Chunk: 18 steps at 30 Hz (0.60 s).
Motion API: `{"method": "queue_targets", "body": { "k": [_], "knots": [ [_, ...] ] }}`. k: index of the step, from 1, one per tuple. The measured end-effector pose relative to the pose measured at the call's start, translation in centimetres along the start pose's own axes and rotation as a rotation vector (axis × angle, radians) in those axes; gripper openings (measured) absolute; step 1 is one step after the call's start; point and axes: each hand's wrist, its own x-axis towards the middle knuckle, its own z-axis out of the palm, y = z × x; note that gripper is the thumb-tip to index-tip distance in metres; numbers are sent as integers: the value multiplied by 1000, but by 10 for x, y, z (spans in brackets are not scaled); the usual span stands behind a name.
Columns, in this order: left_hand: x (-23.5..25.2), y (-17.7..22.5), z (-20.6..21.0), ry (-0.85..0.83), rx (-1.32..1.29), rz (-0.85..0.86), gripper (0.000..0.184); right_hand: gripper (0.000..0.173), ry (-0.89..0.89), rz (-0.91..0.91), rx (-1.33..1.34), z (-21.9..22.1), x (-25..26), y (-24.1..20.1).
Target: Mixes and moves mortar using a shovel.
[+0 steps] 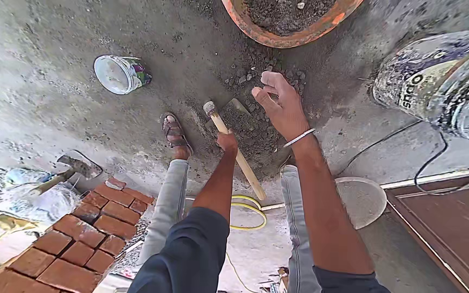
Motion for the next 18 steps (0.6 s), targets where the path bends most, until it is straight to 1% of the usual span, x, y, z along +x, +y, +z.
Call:
{"method": "queue_targets", "body": {
  "k": [1, 2, 3, 4, 5, 6, 7, 8, 10, 13, 14, 16, 18],
  "knots": [
    [-1, 0, -2, -13, -9, -7, 50, 68, -164, 176, -101, 25, -26, 35],
    [0, -3, -3, -21, -28, -18, 51, 74, -315, 343, -139, 52, -57, 70],
    [4, -6, 0, -20, -64, -22, 49, 78, -453, 495, -134, 80, -83, 107],
    [9, -9, 3, -17, -108, -23, 48, 76, -538, 617, -73, 105, -106, 139],
    [11, -14, 3, -28, -140, -31, 48, 68, -537, 701, -6, 129, -131, 164],
    [12, -19, 4, -38, -159, -28, 48, 59, -472, 737, 32, 148, -151, 182],
    [13, -22, 4, -46, -181, -23, 48, 55, -437, 757, 45, 156, -158, 188],
    [12, -24, 4, -53, -217, -19, 46, 52, -447, 774, 29, 155, -157, 185],
    [10, -14, -2, -113, -325, -26, 36, 47, -482, 785, -18, 140, -143, 165],
    [-3, 11, -22, -217, -488, -83, 14, 48, -538, 802, -55, 105, -127, 110],
    [-12, 27, -32, -226, -536, -105, 11, 49, -560, 793, -56, 90, -120, 88],
    [-45, 49, -63, -242, -600, -139, 11, 51, -611, 751, -44, 57, -120, 49],
    [-89, 72, -95, -255, -686, -118, 8, 52, -679, 641, -115, 11, -119, 17]
  ]
}}
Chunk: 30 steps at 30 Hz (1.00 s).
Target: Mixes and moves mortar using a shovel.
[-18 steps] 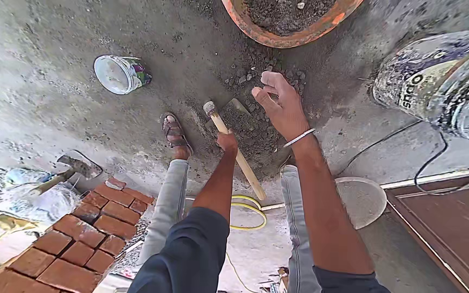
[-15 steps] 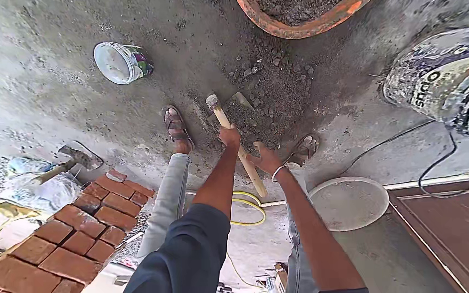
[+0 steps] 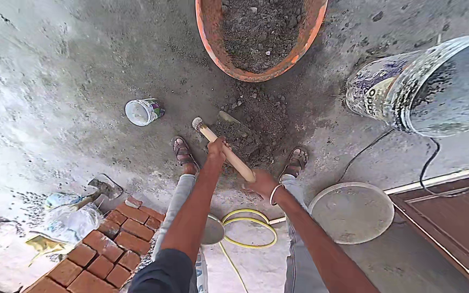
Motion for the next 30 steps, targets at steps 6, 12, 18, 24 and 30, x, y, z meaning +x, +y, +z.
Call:
{"method": "queue_targets", "body": {
  "k": [6, 12, 18, 24, 30],
  "knots": [
    [-151, 70, 61, -140, -564, 152, 9, 33, 463, -147, -675, -152, -101, -18],
    [-223, 103, 173, -413, -736, 156, 34, 31, 1024, -289, -878, -348, -73, -34],
    [-179, 130, 85, -230, -542, 344, 28, 33, 730, -405, -790, -256, -21, -71],
    [-26, 180, 1, 1, -290, 317, 14, 41, 496, -438, -351, -59, 39, -72],
    [82, 230, 57, 34, -159, 485, 13, 40, 541, -404, -352, -96, 131, -146]
  ]
}}
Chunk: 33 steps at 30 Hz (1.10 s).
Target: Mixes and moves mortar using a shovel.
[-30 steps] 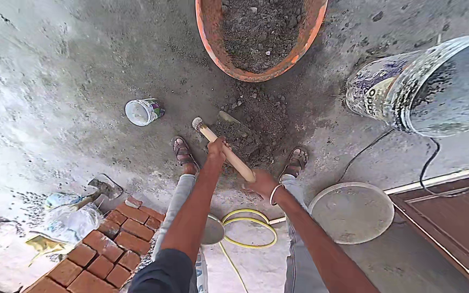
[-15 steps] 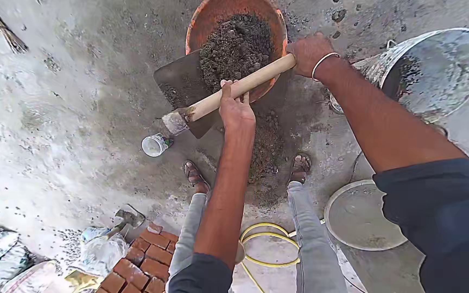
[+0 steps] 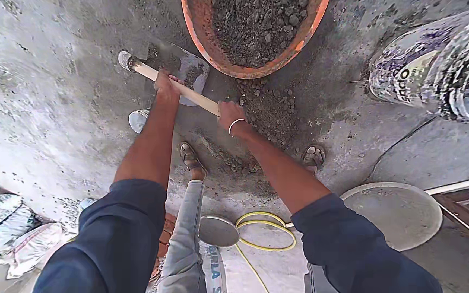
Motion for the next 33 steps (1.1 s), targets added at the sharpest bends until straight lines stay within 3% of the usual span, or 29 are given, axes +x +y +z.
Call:
{"method": "queue_targets", "body": {
  "k": [4, 8, 11, 16, 21, 25, 28, 33],
  "knots": [
    [18, -7, 53, 18, 37, 125, 19, 37, 22, 4, 56, -24, 26, 15],
    [-15, -50, 69, -30, 41, 74, 18, 37, 8, 79, 74, -35, -15, 52],
    [-62, -113, 97, -22, 63, 42, 17, 38, -27, 180, 83, -35, -58, 107],
    [-139, -211, 89, -44, 183, -32, 17, 45, -12, 329, 220, 14, -150, 179],
    [-195, -293, 84, -107, 543, -104, 32, 47, -206, 573, 260, 63, -200, 222],
    [-205, -306, 73, -210, 725, -144, 40, 52, -144, 674, 349, 96, -217, 210],
    [-199, -295, 64, -316, 649, -250, 35, 56, -103, 687, 366, 107, -222, 189],
    [-205, -243, 38, -361, 434, -463, 15, 50, -120, 675, 298, 67, -251, 128]
  ]
}}
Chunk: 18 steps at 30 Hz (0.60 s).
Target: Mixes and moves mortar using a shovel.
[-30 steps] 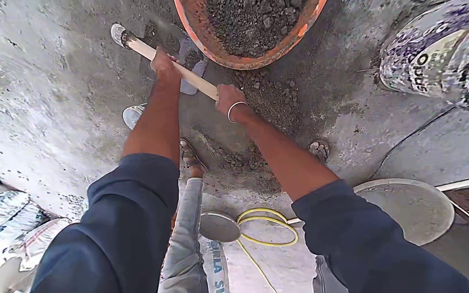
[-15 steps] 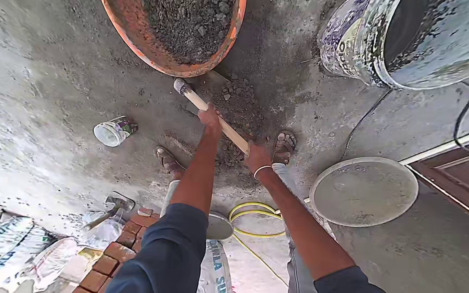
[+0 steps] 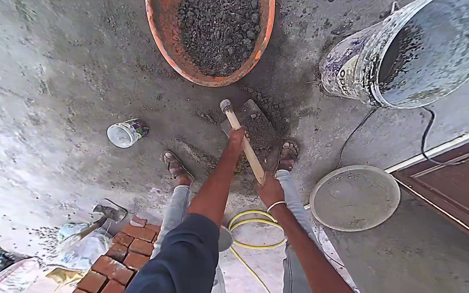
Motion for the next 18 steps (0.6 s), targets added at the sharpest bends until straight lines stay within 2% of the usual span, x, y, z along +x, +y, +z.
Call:
{"method": "queue_targets", "body": {
  "k": [2, 5, 8, 11, 13, 16, 18],
  "knots": [
    [-27, 22, -18, 4, -74, -40, 8, 47, -21, -25, -52, -21, -31, -19],
    [-69, 53, -50, 50, -209, -43, 7, 44, -60, -126, -124, -56, -75, -43],
    [-118, 91, -73, 100, -371, 60, 6, 46, -91, -267, -245, -103, -106, -65],
    [-175, 122, -70, 136, -536, 206, 6, 47, -67, -370, -448, -157, -115, -75],
    [-207, 140, -51, 109, -656, 285, 3, 41, 84, -365, -498, -193, -90, -71],
    [-225, 160, -18, -10, -750, 346, 8, 30, 487, -458, -365, -236, -7, -72],
    [-227, 175, 0, -71, -739, 405, 22, 34, 552, -489, -324, -272, 46, -102]
  ]
}}
